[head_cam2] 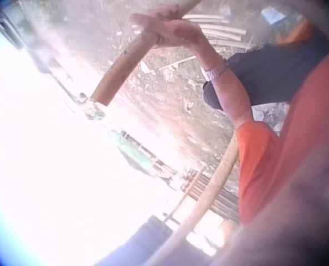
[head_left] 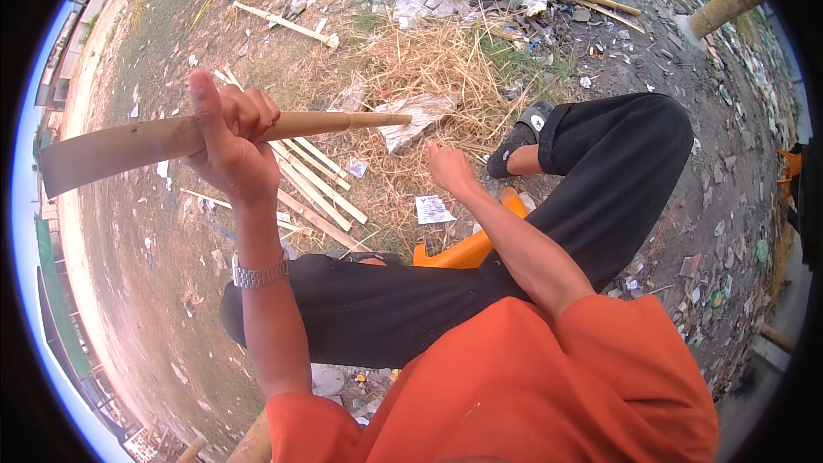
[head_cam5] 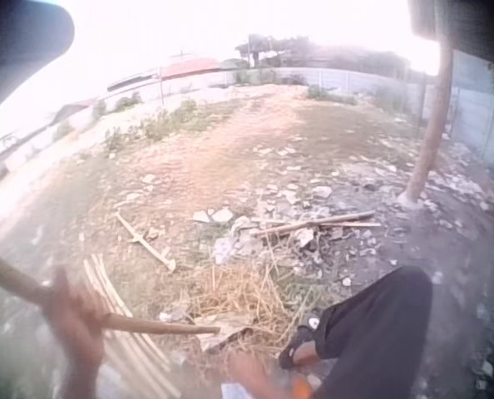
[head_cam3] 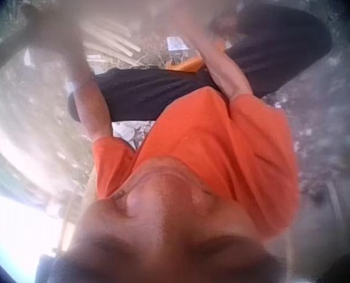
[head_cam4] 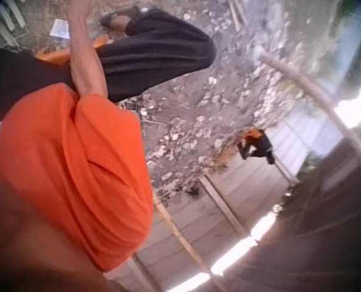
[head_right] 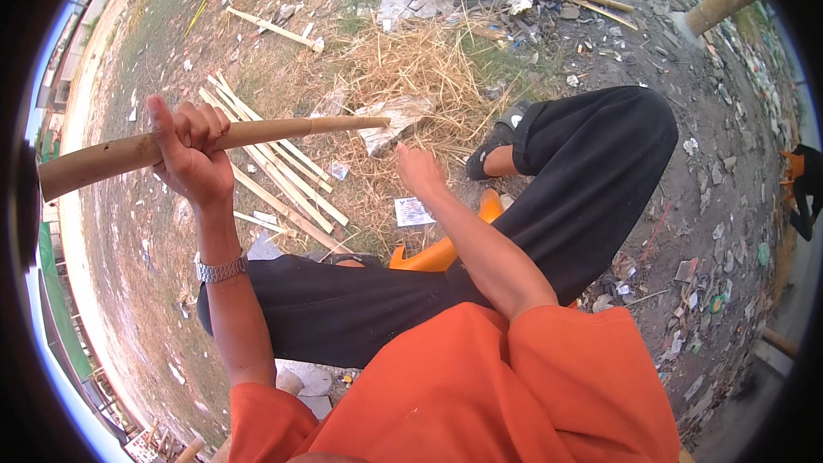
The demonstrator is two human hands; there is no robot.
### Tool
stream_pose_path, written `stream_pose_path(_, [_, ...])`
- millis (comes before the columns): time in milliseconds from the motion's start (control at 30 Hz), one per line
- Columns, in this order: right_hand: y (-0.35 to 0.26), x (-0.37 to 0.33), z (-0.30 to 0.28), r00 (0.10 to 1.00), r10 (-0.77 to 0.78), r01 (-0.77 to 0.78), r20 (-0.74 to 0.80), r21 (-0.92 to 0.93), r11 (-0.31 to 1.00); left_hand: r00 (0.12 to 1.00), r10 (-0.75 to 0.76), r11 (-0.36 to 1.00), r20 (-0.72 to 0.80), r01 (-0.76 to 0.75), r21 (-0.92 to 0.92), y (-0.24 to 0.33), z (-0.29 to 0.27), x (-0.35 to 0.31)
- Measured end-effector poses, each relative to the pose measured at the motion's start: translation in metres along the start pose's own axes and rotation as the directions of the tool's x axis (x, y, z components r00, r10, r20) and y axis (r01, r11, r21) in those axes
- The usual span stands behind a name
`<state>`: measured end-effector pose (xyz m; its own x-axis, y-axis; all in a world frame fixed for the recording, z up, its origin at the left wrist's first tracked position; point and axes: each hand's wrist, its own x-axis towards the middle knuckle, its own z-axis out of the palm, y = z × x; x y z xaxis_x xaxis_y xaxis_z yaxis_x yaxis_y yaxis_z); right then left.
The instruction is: The person sits on a small orange stool outdoors and uses a green-handled knife to sharpen the end of a long bamboo stick. They hold the bamboo with their left hand and repeatedly scrape the knife along the surface to create a pointed tip.
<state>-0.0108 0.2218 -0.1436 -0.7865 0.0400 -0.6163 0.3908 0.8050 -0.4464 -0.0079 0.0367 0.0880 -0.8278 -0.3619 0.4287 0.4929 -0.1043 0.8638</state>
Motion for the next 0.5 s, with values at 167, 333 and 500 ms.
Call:
stream_pose_path(167, [-0.030,-0.027,-0.017,0.895,-0.422,0.444,-0.142,0.370,0.816,0.999,-0.024,0.999,0.046,0.025,-0.024,-0.002,-0.012,0.017])
stream_pose_path(333, [-0.050,-0.074,-0.041,0.865,-0.484,0.481,-0.135,0.498,0.721,0.997,-0.033,0.999,0.075,0.035,-0.034,-0.003,-0.014,0.020])
stream_pose_path(500, [-0.062,-0.073,-0.038,0.846,-0.508,0.522,-0.163,0.451,0.724,0.980,-0.022,0.998,0.200,0.035,-0.060,-0.002,-0.013,0.016])
